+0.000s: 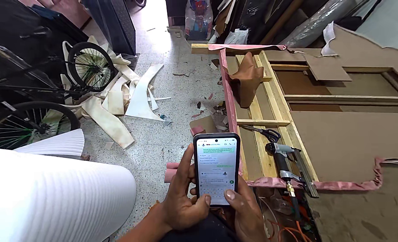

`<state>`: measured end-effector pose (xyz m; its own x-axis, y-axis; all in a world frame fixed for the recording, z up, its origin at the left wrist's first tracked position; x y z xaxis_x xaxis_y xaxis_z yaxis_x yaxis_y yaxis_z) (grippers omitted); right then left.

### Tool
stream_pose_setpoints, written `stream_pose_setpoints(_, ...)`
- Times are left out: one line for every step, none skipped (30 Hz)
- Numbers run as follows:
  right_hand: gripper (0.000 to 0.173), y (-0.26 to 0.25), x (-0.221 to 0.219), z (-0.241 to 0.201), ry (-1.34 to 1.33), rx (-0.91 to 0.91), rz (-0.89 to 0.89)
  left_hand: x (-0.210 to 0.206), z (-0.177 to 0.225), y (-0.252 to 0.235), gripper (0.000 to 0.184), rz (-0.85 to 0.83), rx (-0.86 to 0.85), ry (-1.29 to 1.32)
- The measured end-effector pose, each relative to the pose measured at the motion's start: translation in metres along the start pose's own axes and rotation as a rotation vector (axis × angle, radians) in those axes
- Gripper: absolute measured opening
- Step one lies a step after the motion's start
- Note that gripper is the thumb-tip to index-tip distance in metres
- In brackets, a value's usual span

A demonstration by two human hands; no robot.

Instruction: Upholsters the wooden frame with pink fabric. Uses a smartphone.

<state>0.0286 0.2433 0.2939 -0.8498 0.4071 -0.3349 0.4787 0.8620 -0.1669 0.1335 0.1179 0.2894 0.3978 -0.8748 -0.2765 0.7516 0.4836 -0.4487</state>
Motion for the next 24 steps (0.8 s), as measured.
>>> stream_pose_setpoints(0.049,-0.001,0.005,-0.001,-0.010,-0.002,-0.021,-0.004,-0.003,-0.002,0.099,0.012,0.002,-0.009)
stream_pose_setpoints(0.050,-0.002,0.010,-0.002,-0.016,-0.001,-0.040,-0.007,-0.005,-0.003,0.100,0.021,-0.001,-0.014)
stream_pose_setpoints(0.049,-0.004,0.014,-0.002,-0.012,-0.003,-0.044,-0.009,-0.006,-0.005,0.100,0.021,-0.010,-0.012)
stream_pose_setpoints(0.047,-0.005,0.018,-0.003,-0.008,-0.009,-0.040,-0.012,-0.008,-0.006,0.100,0.012,-0.018,-0.003)
stream_pose_setpoints(0.046,-0.006,0.023,-0.003,-0.012,-0.016,-0.039,-0.015,-0.010,-0.007,0.100,0.002,-0.019,0.007)
stream_pose_setpoints(0.046,-0.007,0.027,-0.004,-0.013,-0.021,-0.055,-0.017,-0.012,-0.008,0.098,0.001,-0.018,0.010)
stream_pose_setpoints(0.049,-0.007,0.031,-0.004,0.004,-0.022,-0.077,-0.019,-0.014,-0.009,0.098,0.006,-0.014,0.005)
stream_pose_setpoints(0.052,-0.007,0.034,-0.006,0.045,-0.020,-0.095,-0.021,-0.015,-0.010,0.097,0.015,-0.015,-0.006)
stream_pose_setpoints(0.055,-0.008,0.036,-0.008,0.095,-0.020,-0.110,-0.024,-0.016,-0.011,0.097,0.022,-0.022,-0.017)
stream_pose_setpoints(0.056,-0.008,0.039,-0.009,0.126,-0.025,-0.114,-0.025,-0.017,-0.011,0.098,0.029,-0.029,-0.028)
stream_pose_setpoints(0.054,-0.009,0.041,-0.009,0.131,-0.035,-0.111,-0.027,-0.018,-0.011,0.098,0.034,-0.034,-0.027)
stream_pose_setpoints(0.053,-0.009,0.044,-0.008,0.104,-0.043,-0.116,-0.029,-0.019,-0.011,0.097,0.037,-0.036,-0.028)
stream_pose_setpoints(0.052,-0.010,0.047,-0.006,0.046,-0.048,-0.133,-0.031,-0.020,-0.011,0.097,0.040,-0.039,-0.029)
stream_pose_setpoints(0.052,-0.012,0.049,-0.004,-0.036,-0.053,-0.148,-0.032,-0.020,-0.011,0.096,0.044,-0.041,-0.030)
stream_pose_setpoints(0.052,-0.013,0.051,-0.002,-0.107,-0.059,-0.158,-0.034,-0.020,-0.010,0.095,0.051,-0.042,-0.038)
stream_pose_setpoints(0.051,-0.014,0.053,0.000,-0.152,-0.065,-0.160,-0.035,-0.020,-0.009,0.095,0.058,-0.044,-0.052)
stream_pose_setpoints(0.049,-0.015,0.054,0.001,-0.174,-0.074,-0.152,-0.036,-0.020,-0.008,0.095,0.066,-0.044,-0.072)
stream_pose_setpoints(0.048,-0.017,0.055,0.002,-0.191,-0.087,-0.138,-0.037,-0.020,-0.006,0.094,0.073,-0.042,-0.090)
stream_pose_setpoints(0.048,-0.018,0.055,0.003,-0.206,-0.100,-0.125,-0.037,-0.019,-0.005,0.094,0.078,-0.038,-0.107)
stream_pose_setpoints(0.047,-0.020,0.055,0.005,-0.215,-0.114,-0.121,-0.038,-0.019,-0.003,0.094,0.085,-0.036,-0.125)
stream_pose_setpoints(0.047,-0.021,0.056,0.007,-0.235,-0.128,-0.120,-0.038,-0.019,-0.001,0.093,0.092,-0.033,-0.141)
stream_pose_setpoints(0.047,-0.020,0.055,0.010,-0.264,-0.140,-0.130,-0.038,-0.018,0.001,0.093,0.101,-0.026,-0.150)
stream_pose_setpoints(0.048,-0.020,0.055,0.012,-0.301,-0.148,-0.151,-0.038,-0.016,0.003,0.093,0.112,-0.017,-0.156)
stream_pose_setpoints(0.050,-0.018,0.055,0.016,-0.344,-0.155,-0.176,-0.038,-0.015,0.006,0.092,0.125,-0.008,-0.166)
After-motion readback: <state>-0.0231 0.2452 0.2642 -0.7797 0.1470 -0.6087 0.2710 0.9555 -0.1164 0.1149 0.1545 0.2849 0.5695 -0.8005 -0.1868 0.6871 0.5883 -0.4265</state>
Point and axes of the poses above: each hand's wrist, its own y-axis away from the middle knuckle, its own x-axis out of the back of the hand, z = x × y, the point moved 4 cm from there along -y, towards the middle knuckle, and after that the axes turned 10 degrees about y, right-handed, at the moved point
